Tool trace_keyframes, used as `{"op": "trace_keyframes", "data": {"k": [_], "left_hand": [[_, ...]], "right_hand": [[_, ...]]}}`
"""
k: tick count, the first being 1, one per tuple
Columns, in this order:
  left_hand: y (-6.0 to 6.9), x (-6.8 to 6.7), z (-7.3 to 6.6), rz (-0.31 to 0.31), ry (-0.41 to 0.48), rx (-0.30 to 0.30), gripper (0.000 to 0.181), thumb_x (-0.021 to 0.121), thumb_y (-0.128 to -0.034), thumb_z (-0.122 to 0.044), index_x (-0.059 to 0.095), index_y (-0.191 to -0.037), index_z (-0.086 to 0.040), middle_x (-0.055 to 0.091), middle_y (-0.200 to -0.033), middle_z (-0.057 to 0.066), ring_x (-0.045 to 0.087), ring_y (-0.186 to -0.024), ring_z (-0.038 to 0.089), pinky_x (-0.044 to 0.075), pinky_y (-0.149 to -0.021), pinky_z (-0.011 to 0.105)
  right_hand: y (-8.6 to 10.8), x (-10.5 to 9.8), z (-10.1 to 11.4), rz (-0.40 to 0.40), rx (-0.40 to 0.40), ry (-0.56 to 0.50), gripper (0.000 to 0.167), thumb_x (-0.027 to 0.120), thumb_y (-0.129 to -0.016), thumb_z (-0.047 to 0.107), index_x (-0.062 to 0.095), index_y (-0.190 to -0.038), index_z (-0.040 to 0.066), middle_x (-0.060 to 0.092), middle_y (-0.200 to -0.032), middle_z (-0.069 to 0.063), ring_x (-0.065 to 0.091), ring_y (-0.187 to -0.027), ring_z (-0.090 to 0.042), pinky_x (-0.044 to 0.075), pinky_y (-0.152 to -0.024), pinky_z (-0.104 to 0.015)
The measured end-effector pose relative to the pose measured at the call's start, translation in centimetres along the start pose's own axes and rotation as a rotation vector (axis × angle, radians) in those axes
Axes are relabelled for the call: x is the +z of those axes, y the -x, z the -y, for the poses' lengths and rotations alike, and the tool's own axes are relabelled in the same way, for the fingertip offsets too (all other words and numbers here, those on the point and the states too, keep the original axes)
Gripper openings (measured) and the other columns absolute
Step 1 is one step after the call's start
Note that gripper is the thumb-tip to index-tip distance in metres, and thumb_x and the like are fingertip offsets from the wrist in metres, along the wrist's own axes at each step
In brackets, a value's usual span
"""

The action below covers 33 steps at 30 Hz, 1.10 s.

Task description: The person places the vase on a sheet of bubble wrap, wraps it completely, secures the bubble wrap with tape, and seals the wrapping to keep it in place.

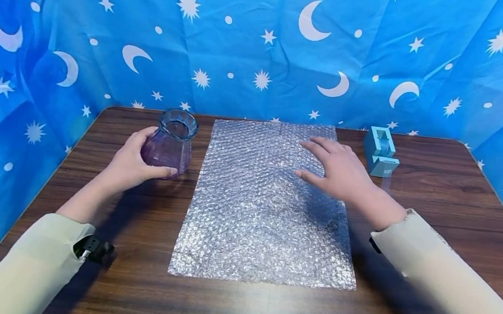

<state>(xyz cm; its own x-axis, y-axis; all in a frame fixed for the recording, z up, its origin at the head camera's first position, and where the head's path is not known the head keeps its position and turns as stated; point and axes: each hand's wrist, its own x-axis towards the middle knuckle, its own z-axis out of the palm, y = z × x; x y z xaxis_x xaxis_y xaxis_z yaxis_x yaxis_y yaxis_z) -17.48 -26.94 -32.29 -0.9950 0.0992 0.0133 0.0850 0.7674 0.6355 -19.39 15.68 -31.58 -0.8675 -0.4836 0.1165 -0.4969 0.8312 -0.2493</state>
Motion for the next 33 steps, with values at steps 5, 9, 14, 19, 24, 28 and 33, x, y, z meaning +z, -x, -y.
{"op": "trace_keyframes", "data": {"k": [5,9,14,19,24,28,33], "left_hand": [[0.2,0.3,-1.3,-0.032,-0.036,0.048,0.095,0.086,-0.0785,-0.028,0.034,-0.154,-0.001,0.04,-0.144,0.03,0.046,-0.128,0.046,0.042,-0.107,0.069],[0.5,0.6,-2.5,-0.042,-0.059,0.088,0.094,0.088,-0.0768,-0.027,0.037,-0.151,0.0,0.041,-0.141,0.03,0.045,-0.124,0.043,0.046,-0.102,0.065],[0.7,1.4,-3.8,-0.032,-0.083,0.112,0.095,0.09,-0.074,-0.027,0.039,-0.151,-0.003,0.039,-0.138,0.03,0.044,-0.119,0.041,0.048,-0.097,0.064],[1.0,2.1,-4.9,-0.037,-0.11,0.115,0.099,0.092,-0.0716,-0.026,0.039,-0.152,-0.005,0.039,-0.135,0.029,0.043,-0.117,0.041,0.048,-0.097,0.063],[1.1,2.4,-5.7,-0.062,-0.153,0.127,0.098,0.092,-0.0699,-0.026,0.041,-0.151,-0.008,0.04,-0.134,0.028,0.04,-0.118,0.043,0.047,-0.093,0.063],[1.0,2.7,-6.2,-0.071,-0.191,0.132,0.098,0.092,-0.0687,-0.028,0.042,-0.15,-0.01,0.039,-0.135,0.027,0.037,-0.121,0.044,0.045,-0.092,0.063],[0.8,3.3,-7.1,-0.057,-0.225,0.137,0.097,0.092,-0.0686,-0.029,0.043,-0.15,-0.013,0.038,-0.137,0.024,0.037,-0.121,0.042,0.049,-0.09,0.063]], "right_hand": [[0.2,-1.0,0.7,-0.097,-0.052,-0.024,0.07,0.07,-0.095,0.044,0.047,-0.153,0.012,0.048,-0.157,-0.018,0.044,-0.146,-0.041,0.035,-0.119,-0.066],[0.3,-1.2,1.6,-0.187,-0.11,-0.047,0.07,0.073,-0.093,0.04,0.049,-0.151,0.01,0.053,-0.153,-0.017,0.05,-0.142,-0.04,0.041,-0.115,-0.063],[0.5,-1.3,2.5,-0.207,-0.15,-0.038,0.073,0.076,-0.091,0.04,0.049,-0.151,0.01,0.053,-0.153,-0.018,0.05,-0.142,-0.04,0.041,-0.116,-0.062],[0.4,-1.4,3.1,-0.192,-0.165,-0.024,0.078,0.078,-0.089,0.044,0.047,-0.152,0.01,0.048,-0.156,-0.019,0.047,-0.144,-0.041,0.04,-0.117,-0.062],[0.6,-1.3,3.7,-0.183,-0.169,-0.031,0.083,0.078,-0.087,0.048,0.045,-0.154,0.012,0.045,-0.158,-0.018,0.044,-0.146,-0.041,0.04,-0.118,-0.062],[0.7,-1.4,4.2,-0.184,-0.187,-0.021,0.085,0.079,-0.086,0.049,0.045,-0.154,0.012,0.043,-0.16,-0.019,0.043,-0.148,-0.041,0.038,-0.12,-0.061],[0.6,-1.5,4.7,-0.184,-0.203,-0.005,0.089,0.081,-0.083,0.051,0.045,-0.154,0.012,0.042,-0.161,-0.018,0.042,-0.148,-0.041,0.037,-0.12,-0.062]]}}
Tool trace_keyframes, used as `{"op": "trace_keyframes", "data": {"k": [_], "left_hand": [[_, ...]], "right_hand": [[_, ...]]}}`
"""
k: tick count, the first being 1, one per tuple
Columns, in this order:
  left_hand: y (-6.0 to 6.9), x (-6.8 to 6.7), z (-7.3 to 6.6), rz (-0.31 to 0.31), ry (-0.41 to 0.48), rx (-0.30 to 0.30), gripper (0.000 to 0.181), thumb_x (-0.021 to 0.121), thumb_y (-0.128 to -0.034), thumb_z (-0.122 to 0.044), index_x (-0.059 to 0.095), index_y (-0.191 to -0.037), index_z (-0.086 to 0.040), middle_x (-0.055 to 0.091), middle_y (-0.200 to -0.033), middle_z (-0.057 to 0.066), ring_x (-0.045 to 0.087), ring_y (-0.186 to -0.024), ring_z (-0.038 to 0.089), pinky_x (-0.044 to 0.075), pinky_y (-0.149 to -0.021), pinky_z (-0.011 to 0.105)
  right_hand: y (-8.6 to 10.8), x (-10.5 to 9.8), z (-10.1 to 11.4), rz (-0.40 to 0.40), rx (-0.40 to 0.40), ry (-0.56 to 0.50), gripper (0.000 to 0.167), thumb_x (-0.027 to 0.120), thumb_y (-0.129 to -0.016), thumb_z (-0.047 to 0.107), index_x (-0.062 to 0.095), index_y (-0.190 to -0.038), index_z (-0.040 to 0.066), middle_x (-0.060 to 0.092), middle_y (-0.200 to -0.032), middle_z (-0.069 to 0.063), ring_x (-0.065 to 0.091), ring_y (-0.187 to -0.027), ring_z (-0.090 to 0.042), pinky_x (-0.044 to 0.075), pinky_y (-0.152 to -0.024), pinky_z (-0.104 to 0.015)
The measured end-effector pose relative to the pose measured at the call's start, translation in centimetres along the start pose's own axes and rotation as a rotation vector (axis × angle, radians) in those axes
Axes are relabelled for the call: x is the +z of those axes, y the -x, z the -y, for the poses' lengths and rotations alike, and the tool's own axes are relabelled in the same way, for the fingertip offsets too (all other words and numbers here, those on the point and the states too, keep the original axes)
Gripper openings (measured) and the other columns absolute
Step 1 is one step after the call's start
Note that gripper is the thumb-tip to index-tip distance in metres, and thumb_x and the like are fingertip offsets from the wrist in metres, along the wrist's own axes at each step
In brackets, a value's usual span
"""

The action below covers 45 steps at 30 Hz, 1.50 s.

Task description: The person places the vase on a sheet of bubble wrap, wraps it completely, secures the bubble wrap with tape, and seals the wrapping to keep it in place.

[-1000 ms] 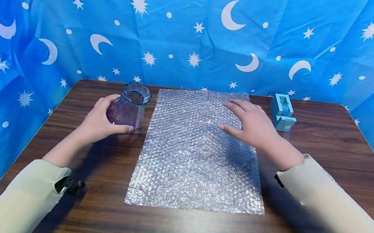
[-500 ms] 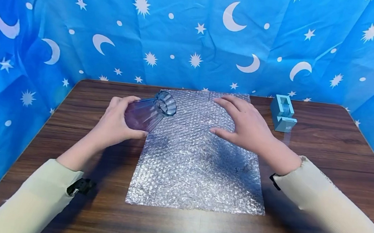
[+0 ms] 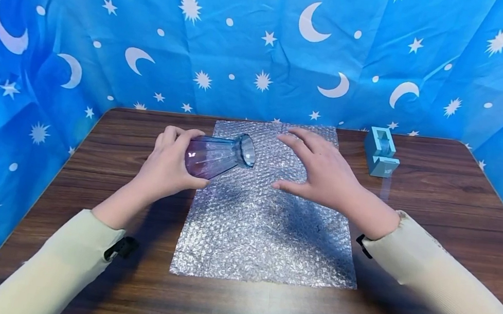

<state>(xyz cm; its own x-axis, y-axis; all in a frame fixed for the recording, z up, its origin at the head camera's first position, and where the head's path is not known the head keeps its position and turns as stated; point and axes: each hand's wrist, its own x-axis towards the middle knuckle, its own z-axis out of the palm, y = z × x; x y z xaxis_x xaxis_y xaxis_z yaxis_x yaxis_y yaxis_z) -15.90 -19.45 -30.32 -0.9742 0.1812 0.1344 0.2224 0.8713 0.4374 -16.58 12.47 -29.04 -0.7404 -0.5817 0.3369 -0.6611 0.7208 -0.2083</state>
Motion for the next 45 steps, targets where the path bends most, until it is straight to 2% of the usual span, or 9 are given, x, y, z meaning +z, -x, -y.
{"op": "trace_keyframes", "data": {"k": [9,17,26,33,38,45], "left_hand": [[-0.7,0.1,-1.8,-0.015,-0.035,0.053,0.098,0.093,-0.0675,-0.027,0.042,-0.151,-0.013,0.038,-0.139,0.022,0.038,-0.122,0.041,0.05,-0.087,0.059],[-0.8,-0.1,-2.9,0.002,-0.083,0.079,0.098,0.092,-0.0694,-0.03,0.042,-0.152,-0.013,0.039,-0.14,0.022,0.039,-0.125,0.04,0.053,-0.084,0.056],[-1.0,0.2,-4.0,0.019,-0.139,0.103,0.099,0.093,-0.0681,-0.032,0.043,-0.152,-0.014,0.041,-0.141,0.021,0.041,-0.126,0.04,0.055,-0.074,0.049],[-1.2,0.5,-5.0,0.016,-0.191,0.146,0.104,0.096,-0.065,-0.035,0.043,-0.152,-0.013,0.04,-0.142,0.022,0.041,-0.127,0.04,0.057,-0.077,0.05],[-1.5,0.6,-5.7,0.01,-0.21,0.177,0.102,0.096,-0.0641,-0.036,0.045,-0.15,-0.014,0.041,-0.141,0.021,0.042,-0.126,0.039,0.058,-0.079,0.051],[-1.7,0.6,-6.2,-0.008,-0.274,0.232,0.102,0.097,-0.0625,-0.038,0.047,-0.148,-0.012,0.043,-0.135,0.022,0.044,-0.119,0.038,0.057,-0.075,0.049]], "right_hand": [[-0.4,-0.2,0.4,0.015,0.001,-0.002,0.092,0.082,-0.082,0.052,0.042,-0.156,0.015,0.039,-0.163,-0.017,0.04,-0.15,-0.041,0.035,-0.121,-0.065],[-0.5,-0.1,0.6,0.015,0.005,-0.013,0.094,0.083,-0.08,0.053,0.042,-0.156,0.016,0.038,-0.164,-0.016,0.04,-0.149,-0.041,0.036,-0.119,-0.065],[-0.4,-0.1,0.9,0.014,0.001,-0.005,0.093,0.082,-0.081,0.054,0.042,-0.156,0.016,0.039,-0.163,-0.016,0.042,-0.148,-0.04,0.037,-0.119,-0.064],[-0.6,0.3,1.3,0.003,-0.035,-0.008,0.091,0.083,-0.08,0.053,0.046,-0.153,0.014,0.047,-0.157,-0.018,0.048,-0.144,-0.04,0.041,-0.117,-0.061],[-0.6,0.4,1.7,0.001,-0.03,0.006,0.091,0.083,-0.079,0.054,0.047,-0.153,0.014,0.049,-0.156,-0.017,0.049,-0.143,-0.039,0.042,-0.116,-0.062],[-1.0,0.7,1.7,-0.005,-0.043,0.039,0.091,0.082,-0.08,0.055,0.048,-0.152,0.011,0.052,-0.154,-0.017,0.049,-0.143,-0.037,0.041,-0.119,-0.058]]}}
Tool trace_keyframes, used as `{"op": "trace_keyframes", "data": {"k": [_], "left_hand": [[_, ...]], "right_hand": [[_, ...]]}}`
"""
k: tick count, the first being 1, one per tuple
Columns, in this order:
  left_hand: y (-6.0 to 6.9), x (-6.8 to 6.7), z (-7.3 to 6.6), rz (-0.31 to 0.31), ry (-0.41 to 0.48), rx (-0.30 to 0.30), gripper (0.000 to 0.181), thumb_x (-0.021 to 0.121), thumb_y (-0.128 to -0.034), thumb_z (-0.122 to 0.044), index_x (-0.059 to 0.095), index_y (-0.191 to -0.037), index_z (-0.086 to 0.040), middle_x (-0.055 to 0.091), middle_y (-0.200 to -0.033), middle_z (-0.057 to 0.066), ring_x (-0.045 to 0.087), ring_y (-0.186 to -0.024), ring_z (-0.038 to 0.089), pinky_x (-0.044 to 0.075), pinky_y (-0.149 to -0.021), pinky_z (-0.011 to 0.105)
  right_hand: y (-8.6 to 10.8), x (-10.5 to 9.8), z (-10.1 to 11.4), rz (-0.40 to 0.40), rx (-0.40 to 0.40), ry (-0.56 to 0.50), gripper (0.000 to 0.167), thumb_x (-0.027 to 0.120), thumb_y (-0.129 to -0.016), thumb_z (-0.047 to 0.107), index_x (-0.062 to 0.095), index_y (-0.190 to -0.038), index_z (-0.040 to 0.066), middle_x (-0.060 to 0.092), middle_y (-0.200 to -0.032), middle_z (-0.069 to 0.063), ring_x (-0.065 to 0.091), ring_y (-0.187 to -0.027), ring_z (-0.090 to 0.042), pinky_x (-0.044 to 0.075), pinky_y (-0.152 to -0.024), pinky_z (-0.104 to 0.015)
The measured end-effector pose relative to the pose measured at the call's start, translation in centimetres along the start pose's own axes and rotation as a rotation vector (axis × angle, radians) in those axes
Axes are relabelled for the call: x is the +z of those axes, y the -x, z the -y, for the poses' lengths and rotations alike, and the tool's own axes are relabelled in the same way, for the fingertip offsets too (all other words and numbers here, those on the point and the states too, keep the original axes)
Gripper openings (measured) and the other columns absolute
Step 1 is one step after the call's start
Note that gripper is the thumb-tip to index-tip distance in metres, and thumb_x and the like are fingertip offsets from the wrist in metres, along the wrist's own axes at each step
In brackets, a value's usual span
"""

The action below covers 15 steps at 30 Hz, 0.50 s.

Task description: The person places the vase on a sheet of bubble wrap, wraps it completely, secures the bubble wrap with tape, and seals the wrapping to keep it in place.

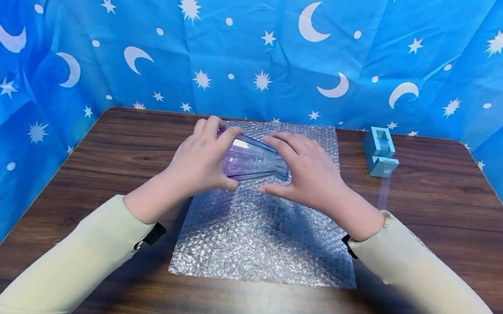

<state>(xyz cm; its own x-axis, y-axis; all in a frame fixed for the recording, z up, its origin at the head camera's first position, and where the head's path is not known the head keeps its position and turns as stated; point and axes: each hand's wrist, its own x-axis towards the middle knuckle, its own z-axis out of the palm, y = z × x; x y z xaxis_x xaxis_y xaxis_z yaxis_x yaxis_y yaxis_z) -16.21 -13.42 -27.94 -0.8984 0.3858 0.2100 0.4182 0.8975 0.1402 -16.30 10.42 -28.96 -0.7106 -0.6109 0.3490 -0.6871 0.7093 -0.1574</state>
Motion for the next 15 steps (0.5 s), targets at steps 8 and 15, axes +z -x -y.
{"op": "trace_keyframes", "data": {"k": [8,15], "left_hand": [[0.0,0.1,-0.9,-0.033,-0.05,0.066,0.105,0.097,-0.0601,-0.042,0.05,-0.147,-0.009,0.048,-0.128,0.02,0.045,-0.109,0.034,0.057,-0.071,0.045],[0.0,0.2,-1.3,-0.051,-0.095,0.108,0.105,0.097,-0.059,-0.044,0.051,-0.146,-0.009,0.051,-0.128,0.021,0.048,-0.107,0.032,0.058,-0.075,0.043]], "right_hand": [[-0.2,0.4,0.2,0.008,0.008,-0.005,0.092,0.084,-0.079,0.053,0.048,-0.152,0.01,0.056,-0.151,-0.017,0.053,-0.14,-0.037,0.044,-0.118,-0.054],[-0.5,0.5,0.4,0.023,0.015,0.016,0.094,0.084,-0.078,0.056,0.049,-0.151,0.01,0.06,-0.145,-0.015,0.058,-0.135,-0.035,0.05,-0.112,-0.053]]}}
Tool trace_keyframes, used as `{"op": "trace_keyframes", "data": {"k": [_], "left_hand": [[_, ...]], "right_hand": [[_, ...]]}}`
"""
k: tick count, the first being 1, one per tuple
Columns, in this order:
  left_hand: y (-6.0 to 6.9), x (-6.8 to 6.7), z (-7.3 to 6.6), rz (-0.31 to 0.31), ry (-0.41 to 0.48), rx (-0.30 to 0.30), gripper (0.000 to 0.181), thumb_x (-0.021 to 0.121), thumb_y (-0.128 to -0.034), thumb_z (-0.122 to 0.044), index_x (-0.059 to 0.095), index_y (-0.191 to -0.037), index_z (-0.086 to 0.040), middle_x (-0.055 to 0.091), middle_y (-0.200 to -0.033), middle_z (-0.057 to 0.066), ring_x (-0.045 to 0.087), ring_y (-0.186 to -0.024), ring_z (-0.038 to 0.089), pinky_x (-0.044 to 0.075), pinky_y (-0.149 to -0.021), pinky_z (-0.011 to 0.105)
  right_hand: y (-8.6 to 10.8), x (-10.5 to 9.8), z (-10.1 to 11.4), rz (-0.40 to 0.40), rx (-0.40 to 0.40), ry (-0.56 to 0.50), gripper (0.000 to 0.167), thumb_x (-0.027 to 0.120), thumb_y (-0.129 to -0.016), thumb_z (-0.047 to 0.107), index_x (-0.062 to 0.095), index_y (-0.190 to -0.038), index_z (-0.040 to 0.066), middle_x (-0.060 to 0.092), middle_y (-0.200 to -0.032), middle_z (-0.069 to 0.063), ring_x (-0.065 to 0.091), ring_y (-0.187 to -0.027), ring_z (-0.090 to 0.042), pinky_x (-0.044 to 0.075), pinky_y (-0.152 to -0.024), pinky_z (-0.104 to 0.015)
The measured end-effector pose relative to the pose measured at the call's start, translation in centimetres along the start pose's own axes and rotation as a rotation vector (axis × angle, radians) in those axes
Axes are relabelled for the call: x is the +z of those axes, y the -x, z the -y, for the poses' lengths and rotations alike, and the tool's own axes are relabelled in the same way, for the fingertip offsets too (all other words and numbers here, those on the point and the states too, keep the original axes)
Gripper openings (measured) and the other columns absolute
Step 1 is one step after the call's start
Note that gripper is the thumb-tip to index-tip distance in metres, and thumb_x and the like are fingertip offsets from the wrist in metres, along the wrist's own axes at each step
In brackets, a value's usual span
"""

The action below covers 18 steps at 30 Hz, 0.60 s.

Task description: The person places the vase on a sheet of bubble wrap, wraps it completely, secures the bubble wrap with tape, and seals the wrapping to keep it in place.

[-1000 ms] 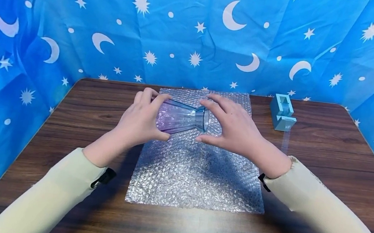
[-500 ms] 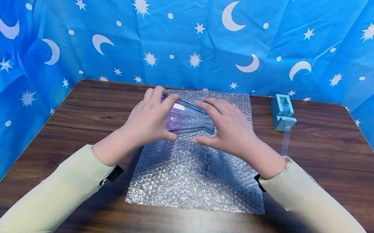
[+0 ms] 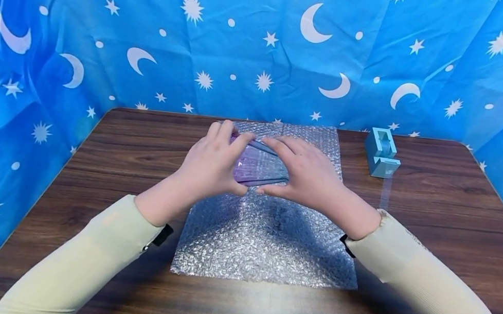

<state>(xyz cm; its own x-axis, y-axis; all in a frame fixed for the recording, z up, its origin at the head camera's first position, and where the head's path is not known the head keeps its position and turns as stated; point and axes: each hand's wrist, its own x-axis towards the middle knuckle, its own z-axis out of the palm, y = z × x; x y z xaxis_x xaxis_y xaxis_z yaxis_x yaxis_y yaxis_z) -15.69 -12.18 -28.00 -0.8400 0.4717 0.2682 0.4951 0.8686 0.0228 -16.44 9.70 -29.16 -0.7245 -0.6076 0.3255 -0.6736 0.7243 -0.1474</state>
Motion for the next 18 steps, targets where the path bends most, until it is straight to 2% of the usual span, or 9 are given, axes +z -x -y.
{"op": "trace_keyframes", "data": {"k": [9,15,18], "left_hand": [[-0.3,0.2,-0.7,0.005,-0.039,0.029,0.105,0.096,-0.0594,-0.05,0.052,-0.146,-0.008,0.052,-0.122,0.019,0.047,-0.103,0.03,0.058,-0.076,0.04],[-0.4,0.5,-1.1,0.039,-0.036,0.009,0.109,0.095,-0.0599,-0.055,0.05,-0.148,-0.009,0.051,-0.122,0.017,0.048,-0.104,0.03,0.057,-0.075,0.039],[-0.3,0.5,-1.1,0.043,-0.042,0.002,0.108,0.094,-0.0602,-0.055,0.05,-0.148,-0.01,0.051,-0.123,0.017,0.049,-0.106,0.031,0.058,-0.077,0.039]], "right_hand": [[0.1,0.0,0.2,0.041,0.022,0.029,0.098,0.084,-0.075,0.06,0.047,-0.153,0.013,0.061,-0.145,-0.014,0.061,-0.132,-0.035,0.056,-0.103,-0.053],[0.2,0.1,0.2,0.045,0.018,0.053,0.097,0.084,-0.075,0.059,0.047,-0.153,0.014,0.067,-0.137,-0.013,0.073,-0.11,-0.033,0.063,-0.082,-0.047],[0.2,0.2,0.1,0.037,-0.001,0.092,0.097,0.083,-0.075,0.06,0.048,-0.152,0.013,0.071,-0.132,-0.013,0.076,-0.099,-0.032,0.063,-0.076,-0.045]]}}
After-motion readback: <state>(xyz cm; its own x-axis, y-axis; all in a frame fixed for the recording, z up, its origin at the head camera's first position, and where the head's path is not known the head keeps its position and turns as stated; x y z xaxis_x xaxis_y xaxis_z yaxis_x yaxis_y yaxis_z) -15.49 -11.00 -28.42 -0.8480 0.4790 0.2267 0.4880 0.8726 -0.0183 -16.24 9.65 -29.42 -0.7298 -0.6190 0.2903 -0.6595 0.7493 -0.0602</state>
